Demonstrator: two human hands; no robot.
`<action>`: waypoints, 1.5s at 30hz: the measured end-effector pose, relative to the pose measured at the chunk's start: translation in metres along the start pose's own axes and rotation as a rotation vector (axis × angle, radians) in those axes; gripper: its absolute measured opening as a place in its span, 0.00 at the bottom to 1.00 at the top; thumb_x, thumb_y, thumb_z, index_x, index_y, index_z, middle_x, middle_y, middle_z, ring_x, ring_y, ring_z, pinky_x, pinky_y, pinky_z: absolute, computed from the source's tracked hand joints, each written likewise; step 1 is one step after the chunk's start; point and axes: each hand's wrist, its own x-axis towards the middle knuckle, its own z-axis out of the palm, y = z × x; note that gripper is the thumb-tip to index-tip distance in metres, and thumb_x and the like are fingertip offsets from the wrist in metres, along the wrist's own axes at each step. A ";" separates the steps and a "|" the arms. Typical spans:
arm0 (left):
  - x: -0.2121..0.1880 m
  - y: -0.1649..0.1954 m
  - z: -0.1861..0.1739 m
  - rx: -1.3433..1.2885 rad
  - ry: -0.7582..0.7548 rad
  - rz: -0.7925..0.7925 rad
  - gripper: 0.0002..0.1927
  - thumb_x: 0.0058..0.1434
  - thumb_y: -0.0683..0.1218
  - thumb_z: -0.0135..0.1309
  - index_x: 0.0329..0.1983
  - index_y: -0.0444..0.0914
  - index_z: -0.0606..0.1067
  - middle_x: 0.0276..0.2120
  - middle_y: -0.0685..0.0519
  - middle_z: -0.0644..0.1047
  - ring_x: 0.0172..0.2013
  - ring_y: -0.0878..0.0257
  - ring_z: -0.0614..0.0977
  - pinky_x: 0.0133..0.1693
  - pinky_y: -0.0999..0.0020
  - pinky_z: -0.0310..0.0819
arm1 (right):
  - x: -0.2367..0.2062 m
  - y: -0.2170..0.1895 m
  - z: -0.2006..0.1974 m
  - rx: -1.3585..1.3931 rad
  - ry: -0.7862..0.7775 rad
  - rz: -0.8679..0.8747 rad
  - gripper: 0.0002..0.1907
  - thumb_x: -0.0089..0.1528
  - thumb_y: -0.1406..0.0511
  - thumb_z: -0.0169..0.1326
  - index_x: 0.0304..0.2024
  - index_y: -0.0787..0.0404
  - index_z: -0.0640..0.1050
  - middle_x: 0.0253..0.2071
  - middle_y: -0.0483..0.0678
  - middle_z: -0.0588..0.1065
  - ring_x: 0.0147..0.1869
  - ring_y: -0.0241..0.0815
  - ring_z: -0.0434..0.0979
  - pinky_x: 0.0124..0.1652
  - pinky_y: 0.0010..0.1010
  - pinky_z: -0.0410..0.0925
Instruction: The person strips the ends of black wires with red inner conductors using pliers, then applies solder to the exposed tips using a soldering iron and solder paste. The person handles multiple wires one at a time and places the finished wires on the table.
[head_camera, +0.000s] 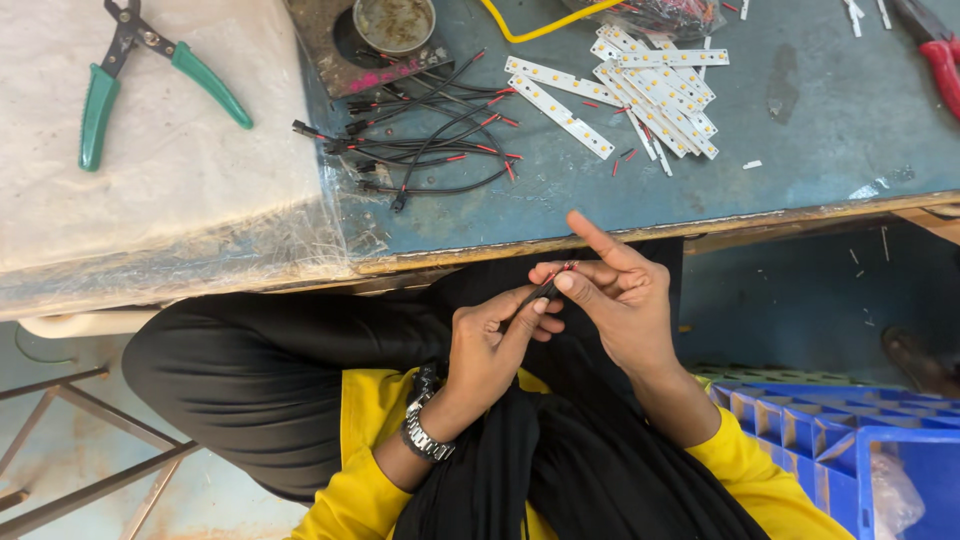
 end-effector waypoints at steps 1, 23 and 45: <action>0.000 0.001 0.000 -0.005 -0.009 -0.008 0.13 0.71 0.42 0.51 0.53 0.29 0.79 0.39 0.46 0.85 0.36 0.61 0.88 0.38 0.70 0.85 | 0.000 0.000 0.000 -0.008 -0.002 0.004 0.31 0.65 0.75 0.56 0.70 0.70 0.65 0.46 0.63 0.81 0.48 0.44 0.84 0.45 0.31 0.78; 0.004 -0.005 -0.008 -0.146 -0.169 -0.212 0.19 0.73 0.48 0.48 0.54 0.28 0.78 0.42 0.44 0.84 0.38 0.58 0.88 0.41 0.67 0.85 | 0.005 -0.007 0.001 -0.154 -0.048 0.049 0.29 0.64 0.74 0.58 0.67 0.69 0.69 0.43 0.59 0.83 0.47 0.37 0.84 0.49 0.27 0.76; 0.022 0.025 -0.033 0.230 -0.382 -0.220 0.18 0.71 0.48 0.46 0.48 0.30 0.79 0.36 0.47 0.86 0.38 0.62 0.89 0.40 0.69 0.83 | 0.007 -0.003 0.002 -0.108 0.008 0.045 0.28 0.64 0.75 0.58 0.66 0.72 0.70 0.44 0.62 0.82 0.44 0.40 0.84 0.50 0.31 0.77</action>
